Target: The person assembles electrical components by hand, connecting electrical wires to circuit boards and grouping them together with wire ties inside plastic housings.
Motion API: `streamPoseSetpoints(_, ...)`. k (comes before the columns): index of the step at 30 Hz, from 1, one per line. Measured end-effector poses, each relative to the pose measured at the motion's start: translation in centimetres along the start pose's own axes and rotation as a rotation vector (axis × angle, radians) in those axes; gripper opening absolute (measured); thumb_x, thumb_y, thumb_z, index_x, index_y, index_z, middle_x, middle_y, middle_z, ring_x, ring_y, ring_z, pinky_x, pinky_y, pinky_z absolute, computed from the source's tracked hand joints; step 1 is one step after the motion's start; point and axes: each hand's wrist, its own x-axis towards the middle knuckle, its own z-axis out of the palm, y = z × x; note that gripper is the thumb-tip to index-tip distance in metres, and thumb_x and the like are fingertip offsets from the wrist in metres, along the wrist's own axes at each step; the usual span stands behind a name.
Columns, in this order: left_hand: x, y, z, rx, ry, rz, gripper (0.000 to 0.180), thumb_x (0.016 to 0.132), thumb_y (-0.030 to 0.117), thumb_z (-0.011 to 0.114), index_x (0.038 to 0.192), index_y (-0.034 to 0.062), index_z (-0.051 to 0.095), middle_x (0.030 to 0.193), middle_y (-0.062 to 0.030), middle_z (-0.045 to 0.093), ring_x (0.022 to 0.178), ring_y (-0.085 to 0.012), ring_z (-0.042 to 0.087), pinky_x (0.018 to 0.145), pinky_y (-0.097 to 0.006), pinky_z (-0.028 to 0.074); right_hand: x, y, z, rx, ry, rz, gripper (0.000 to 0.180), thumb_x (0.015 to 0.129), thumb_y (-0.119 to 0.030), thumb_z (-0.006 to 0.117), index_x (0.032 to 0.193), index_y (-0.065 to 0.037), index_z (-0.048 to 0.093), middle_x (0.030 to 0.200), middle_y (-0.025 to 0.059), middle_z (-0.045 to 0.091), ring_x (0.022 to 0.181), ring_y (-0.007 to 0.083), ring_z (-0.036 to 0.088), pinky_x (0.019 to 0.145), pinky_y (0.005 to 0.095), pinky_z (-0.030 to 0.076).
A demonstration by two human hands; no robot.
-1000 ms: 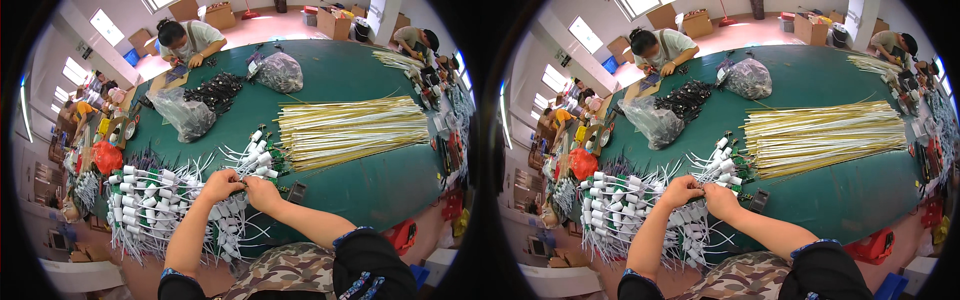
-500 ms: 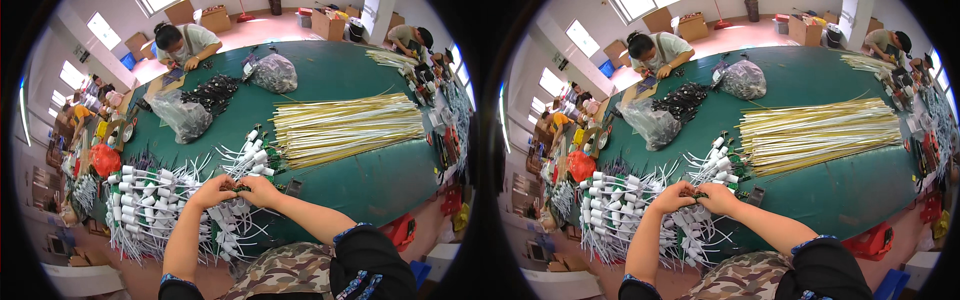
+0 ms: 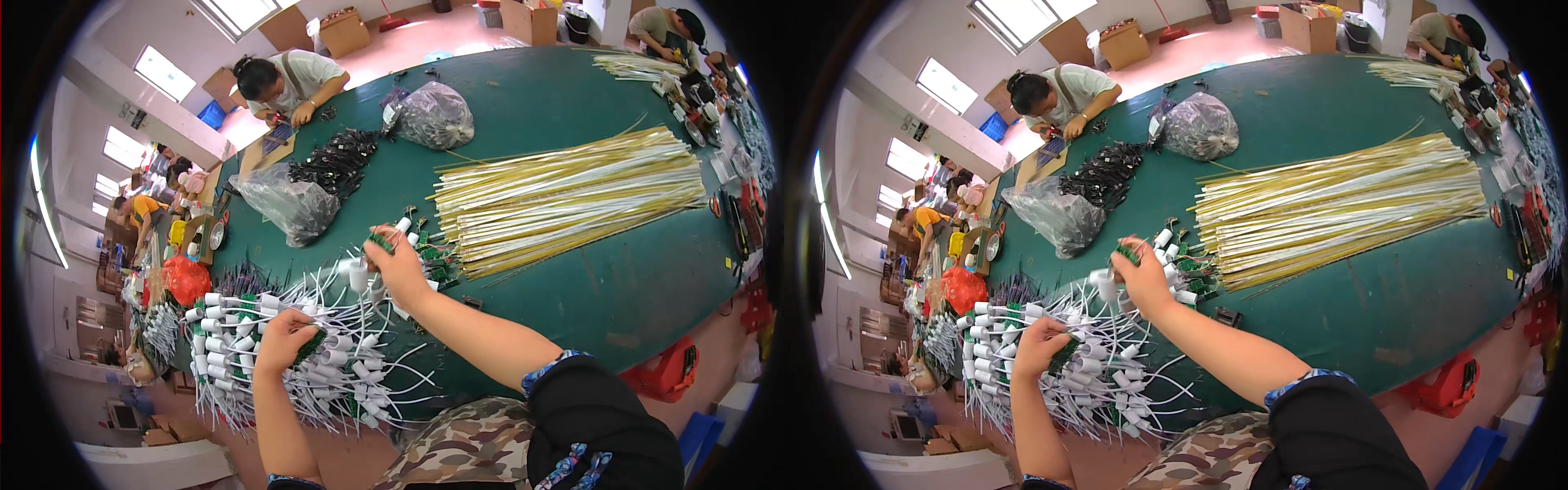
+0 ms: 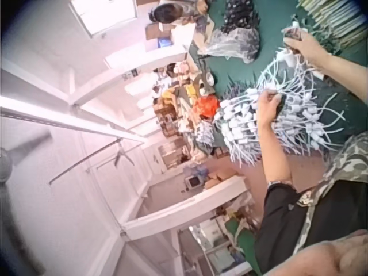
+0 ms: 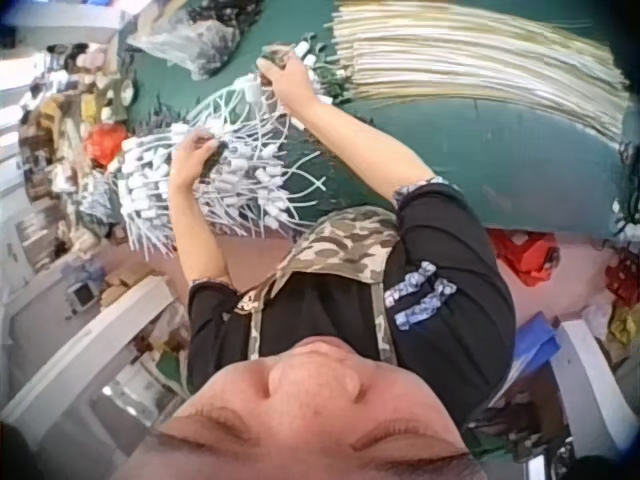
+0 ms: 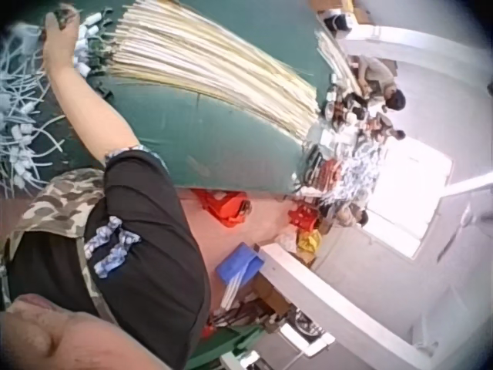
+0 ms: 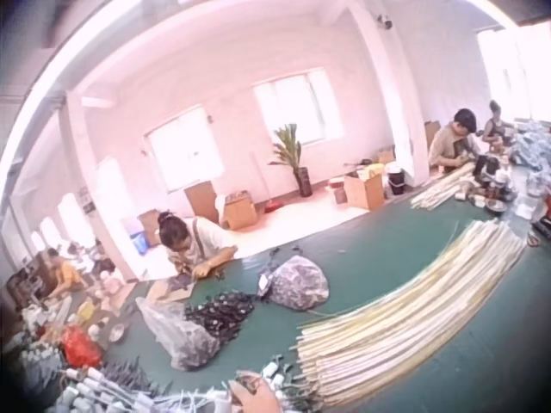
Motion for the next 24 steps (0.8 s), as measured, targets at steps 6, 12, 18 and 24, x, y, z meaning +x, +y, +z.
streamPoseSetpoints(6, -0.9, -0.3, 0.3, -0.123, 0.008, 0.038, 0.020, 0.080, 0.001, 0.070, 0.097, -0.0009, 0.061, 0.090, -0.0062, 0.066, 0.083, -0.0118, 0.062, 0.076, -0.026, 0.050, 4.7, 5.9, -8.3, -0.784, 0.142, -0.072, 0.036, 0.080, -0.022, 0.073, 0.105, 0.000, 0.058, 0.099, 0.0103, 0.065, 0.083, 0.0191, 0.062, 0.076, 0.0320, 0.050)
streamPoseSetpoints(12, -2.0, -0.4, 0.0, -0.099, -0.029, 0.077, 0.021, 0.080, 0.000, 0.070, 0.098, -0.0008, 0.061, 0.089, -0.0048, 0.066, 0.083, -0.0108, 0.062, 0.075, -0.026, 0.051, 2.9, -0.2, -8.9, -1.383, 0.093, -0.149, 0.056, 0.075, -0.034, 0.075, 0.118, -0.002, 0.056, 0.120, 0.0214, 0.057, 0.116, 0.0359, 0.052, 0.096, 0.0418, 0.043)
streamPoseSetpoints(18, -0.9, 0.1, 0.8, -0.077, -0.079, 0.093, 0.027, 0.077, 0.005, 0.075, 0.100, -0.0010, 0.062, 0.088, -0.0072, 0.068, 0.085, -0.0120, 0.063, 0.076, -0.027, 0.051, 0.0, -1.8, -6.2, -1.936, -0.683, -0.706, 0.073, 0.073, -0.042, 0.073, 0.137, -0.015, 0.050, 0.149, 0.0215, 0.032, 0.143, 0.0371, 0.022, 0.114, 0.0596, 0.014)
streamPoseSetpoints(24, 0.8, 0.9, 2.4, -0.130, -0.173, 0.088, 0.044, 0.077, 0.005, 0.075, 0.117, 0.0004, 0.055, 0.089, -0.0060, 0.065, 0.084, -0.0125, 0.062, 0.075, -0.027, 0.051, 2.6, 2.8, -9.3, -2.110, -0.916, -0.720, 0.060, 0.079, -0.034, 0.068, 0.135, -0.019, 0.052, 0.148, 0.0149, 0.038, 0.142, 0.0328, 0.025, 0.114, 0.0612, 0.012)
